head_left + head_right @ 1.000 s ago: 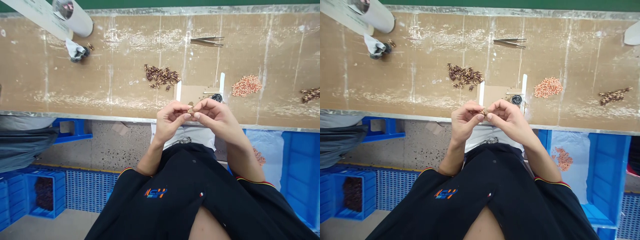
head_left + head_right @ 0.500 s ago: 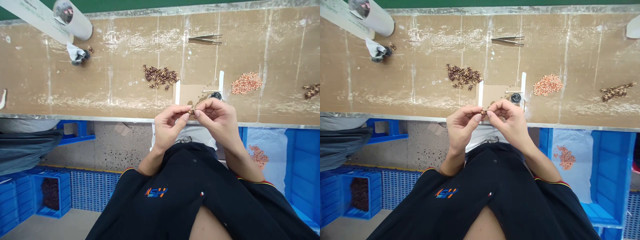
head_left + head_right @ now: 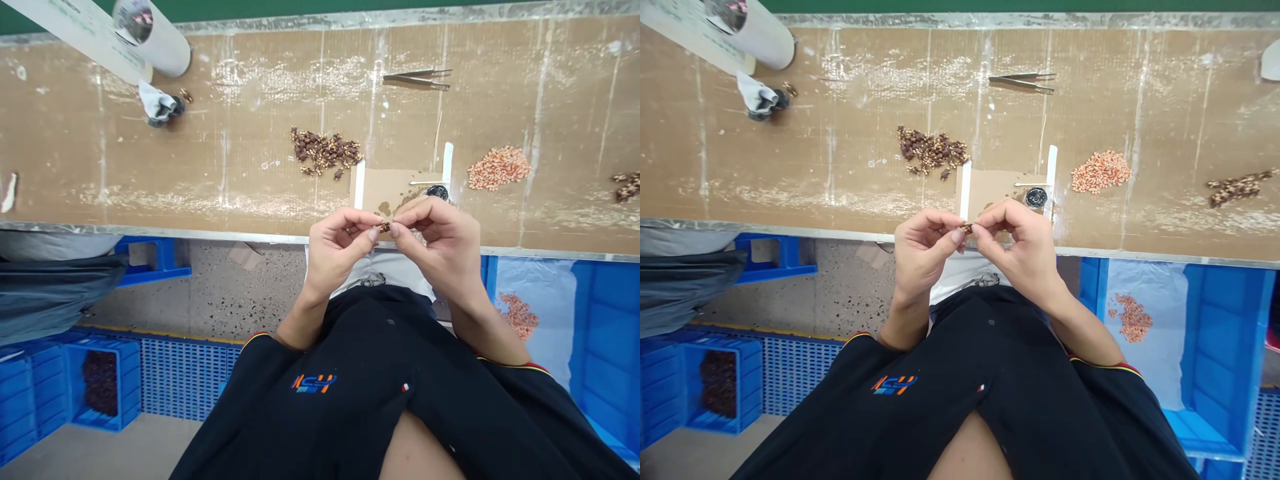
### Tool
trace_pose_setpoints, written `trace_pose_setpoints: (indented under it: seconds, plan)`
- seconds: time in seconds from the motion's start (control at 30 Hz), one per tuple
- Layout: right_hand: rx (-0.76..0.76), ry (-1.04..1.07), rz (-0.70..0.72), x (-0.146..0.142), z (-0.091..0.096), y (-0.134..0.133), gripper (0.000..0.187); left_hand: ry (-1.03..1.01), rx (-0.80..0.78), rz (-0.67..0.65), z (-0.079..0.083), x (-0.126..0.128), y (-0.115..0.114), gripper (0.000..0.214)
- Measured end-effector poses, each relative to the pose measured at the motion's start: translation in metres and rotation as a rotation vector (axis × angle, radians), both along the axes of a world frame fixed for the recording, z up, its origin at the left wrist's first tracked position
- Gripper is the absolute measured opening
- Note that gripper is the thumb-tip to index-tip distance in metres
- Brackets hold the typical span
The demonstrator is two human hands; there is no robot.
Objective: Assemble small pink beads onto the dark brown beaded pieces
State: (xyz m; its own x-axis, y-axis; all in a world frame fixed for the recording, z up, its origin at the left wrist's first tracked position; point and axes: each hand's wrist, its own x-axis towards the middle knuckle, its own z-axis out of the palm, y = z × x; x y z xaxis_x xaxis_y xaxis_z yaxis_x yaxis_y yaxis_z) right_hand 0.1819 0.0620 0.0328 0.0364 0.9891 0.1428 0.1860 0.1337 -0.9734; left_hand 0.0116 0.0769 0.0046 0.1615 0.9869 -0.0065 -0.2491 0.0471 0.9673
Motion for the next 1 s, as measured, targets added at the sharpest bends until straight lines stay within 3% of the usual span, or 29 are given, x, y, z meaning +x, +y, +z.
trace_pose_setpoints:
  seconds: [0.27,0.57,0.73,0.83,0.93,1.0]
  plan:
    - [-0.167,0.012,0.000,-0.002,0.009,0.003,0.025,0.002,-0.052,-0.022,-0.005,-0.002,0.002,0.032]
    - [-0.162,0.040,0.007,-0.003,0.004,0.005,0.013,-0.102,-0.126,-0.050,-0.019,-0.001,0.009,0.039]
    - [-0.179,0.040,-0.001,0.000,0.002,0.006,0.012,-0.090,-0.165,-0.173,-0.018,-0.003,0.015,0.032]
    - [-0.151,-0.049,-0.127,0.021,-0.007,0.003,0.010,0.080,-0.069,-0.130,-0.025,-0.013,0.028,0.028]
    - [-0.095,-0.155,-0.420,0.067,-0.026,-0.001,0.009,0.395,0.078,0.168,-0.038,-0.027,0.049,0.013]
    - [-0.091,-0.194,-0.690,0.109,-0.043,-0.002,0.009,0.606,0.141,0.277,-0.046,-0.033,0.063,0.010]
